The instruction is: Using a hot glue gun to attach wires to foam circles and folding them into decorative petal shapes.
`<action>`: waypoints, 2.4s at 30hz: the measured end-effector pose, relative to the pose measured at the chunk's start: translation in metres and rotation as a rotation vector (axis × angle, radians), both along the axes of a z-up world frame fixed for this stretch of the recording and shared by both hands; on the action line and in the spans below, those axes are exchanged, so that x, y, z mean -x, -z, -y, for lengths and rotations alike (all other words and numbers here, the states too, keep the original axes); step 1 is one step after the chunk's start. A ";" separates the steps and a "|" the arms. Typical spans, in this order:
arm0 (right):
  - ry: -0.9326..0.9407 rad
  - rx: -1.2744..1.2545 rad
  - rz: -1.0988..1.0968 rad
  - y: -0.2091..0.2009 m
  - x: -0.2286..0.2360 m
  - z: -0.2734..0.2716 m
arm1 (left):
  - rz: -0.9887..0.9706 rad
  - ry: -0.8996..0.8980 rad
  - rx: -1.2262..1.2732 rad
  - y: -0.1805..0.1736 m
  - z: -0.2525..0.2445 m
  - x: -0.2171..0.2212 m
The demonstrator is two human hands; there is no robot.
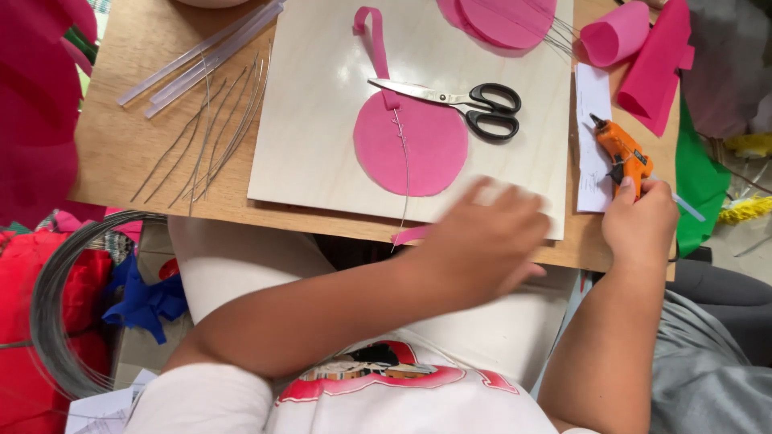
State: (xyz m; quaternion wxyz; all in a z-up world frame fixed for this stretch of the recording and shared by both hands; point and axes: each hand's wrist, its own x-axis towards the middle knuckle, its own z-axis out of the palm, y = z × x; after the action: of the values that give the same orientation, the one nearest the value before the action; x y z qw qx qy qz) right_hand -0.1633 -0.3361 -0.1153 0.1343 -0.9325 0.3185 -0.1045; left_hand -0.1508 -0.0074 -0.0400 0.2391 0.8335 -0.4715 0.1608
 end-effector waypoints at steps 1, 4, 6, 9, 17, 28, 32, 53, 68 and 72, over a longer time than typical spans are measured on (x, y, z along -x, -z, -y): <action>-0.001 -0.009 0.003 0.003 0.001 0.003 | 0.003 -0.001 -0.009 0.010 0.028 0.002; -0.005 -0.017 0.022 0.019 0.002 0.024 | 0.215 -0.015 -0.235 0.038 0.106 0.001; -0.072 0.054 0.062 0.041 -0.001 0.051 | 0.247 0.050 -0.375 0.055 0.147 -0.006; -0.028 -0.076 0.057 0.007 0.001 0.016 | 0.056 0.123 -0.603 0.061 0.166 -0.017; -0.048 -0.114 0.185 -0.011 0.015 0.021 | -0.027 0.171 -0.685 0.051 0.154 -0.017; -0.159 0.102 0.152 0.009 0.033 0.015 | 0.083 0.112 -0.636 0.053 0.142 -0.002; -0.094 0.248 0.091 -0.003 0.039 0.017 | 0.005 0.181 -0.341 0.019 0.089 0.011; -0.962 0.129 -0.043 -0.060 -0.143 -0.192 | -0.116 -0.358 0.055 0.069 -0.133 -0.090; -0.739 0.297 0.113 -0.029 -0.170 -0.168 | -0.245 -0.373 0.085 0.060 -0.133 -0.088; -0.884 0.047 0.168 -0.065 -0.163 -0.218 | -0.249 -0.379 0.114 0.057 -0.133 -0.087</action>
State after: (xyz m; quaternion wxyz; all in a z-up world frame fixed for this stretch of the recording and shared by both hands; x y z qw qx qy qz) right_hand 0.0000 -0.1183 -0.0508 0.1703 -0.9701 -0.1247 -0.1198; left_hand -0.0642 0.1251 -0.0970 0.3076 0.9057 -0.2636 0.1251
